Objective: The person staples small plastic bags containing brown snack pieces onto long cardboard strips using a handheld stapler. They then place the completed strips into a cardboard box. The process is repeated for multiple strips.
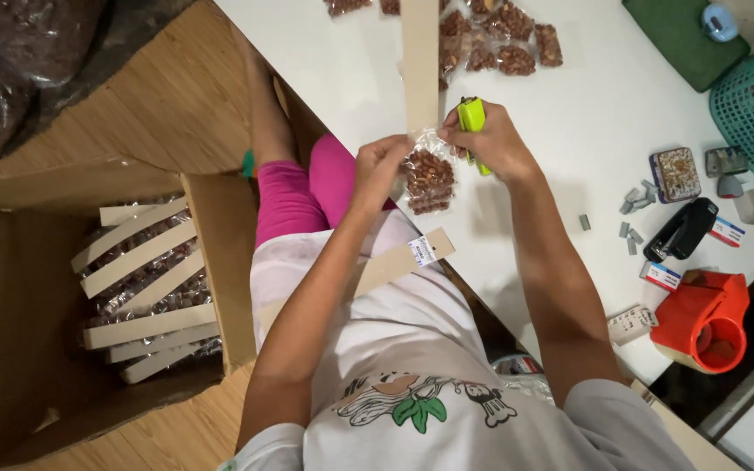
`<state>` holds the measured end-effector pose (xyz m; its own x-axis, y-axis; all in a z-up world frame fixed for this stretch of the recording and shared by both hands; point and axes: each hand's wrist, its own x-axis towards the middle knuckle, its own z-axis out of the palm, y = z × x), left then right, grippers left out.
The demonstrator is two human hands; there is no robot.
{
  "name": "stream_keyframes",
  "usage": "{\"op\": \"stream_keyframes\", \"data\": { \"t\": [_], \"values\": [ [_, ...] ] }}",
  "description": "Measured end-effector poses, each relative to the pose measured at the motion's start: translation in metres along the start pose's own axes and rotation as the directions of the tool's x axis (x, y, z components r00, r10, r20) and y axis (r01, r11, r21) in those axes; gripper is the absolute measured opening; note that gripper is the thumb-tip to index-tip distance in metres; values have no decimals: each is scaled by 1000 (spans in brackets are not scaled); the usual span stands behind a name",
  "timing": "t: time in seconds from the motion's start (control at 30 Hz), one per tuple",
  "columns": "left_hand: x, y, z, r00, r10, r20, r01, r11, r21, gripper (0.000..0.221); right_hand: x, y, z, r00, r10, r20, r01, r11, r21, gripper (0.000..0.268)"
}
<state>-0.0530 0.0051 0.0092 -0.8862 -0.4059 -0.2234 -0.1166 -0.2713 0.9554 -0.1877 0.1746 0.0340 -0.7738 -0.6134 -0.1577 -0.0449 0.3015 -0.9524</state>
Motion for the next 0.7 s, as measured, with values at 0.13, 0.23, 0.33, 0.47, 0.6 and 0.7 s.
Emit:
{"op": "stream_keyframes", "data": {
  "t": [0.13, 0.23, 0.33, 0.47, 0.6, 0.7],
  "values": [
    [7, -11, 9, 993, 94, -72, -82, 985, 153, 23, -8, -10, 1, 1000, 19, 11, -19, 1000, -5, 17],
    [-1, -1, 15, 990, 129, -63, -113, 971, 211, 22, -15, -32, 1, 999, 43, 10, -43, 999, -2, 19],
    [-13, 12, 25, 974, 229, -2, -223, 951, 215, 21, -9, -48, 12, 799, 307, -517, -3, 862, 507, 28],
    [-21, 15, 35, 960, 280, 13, -268, 901, 341, 25, -9, -83, 36, 725, 288, -626, 66, 875, 480, 61],
    [-24, 11, 37, 909, 416, 34, -394, 827, 402, 25, -8, -94, 47, 737, 136, -662, 147, 924, 353, 52],
    [-27, 16, 39, 911, 409, 49, -390, 819, 422, 20, 15, -57, 46, 701, 124, -702, 173, 926, 336, 52]
  ]
}}
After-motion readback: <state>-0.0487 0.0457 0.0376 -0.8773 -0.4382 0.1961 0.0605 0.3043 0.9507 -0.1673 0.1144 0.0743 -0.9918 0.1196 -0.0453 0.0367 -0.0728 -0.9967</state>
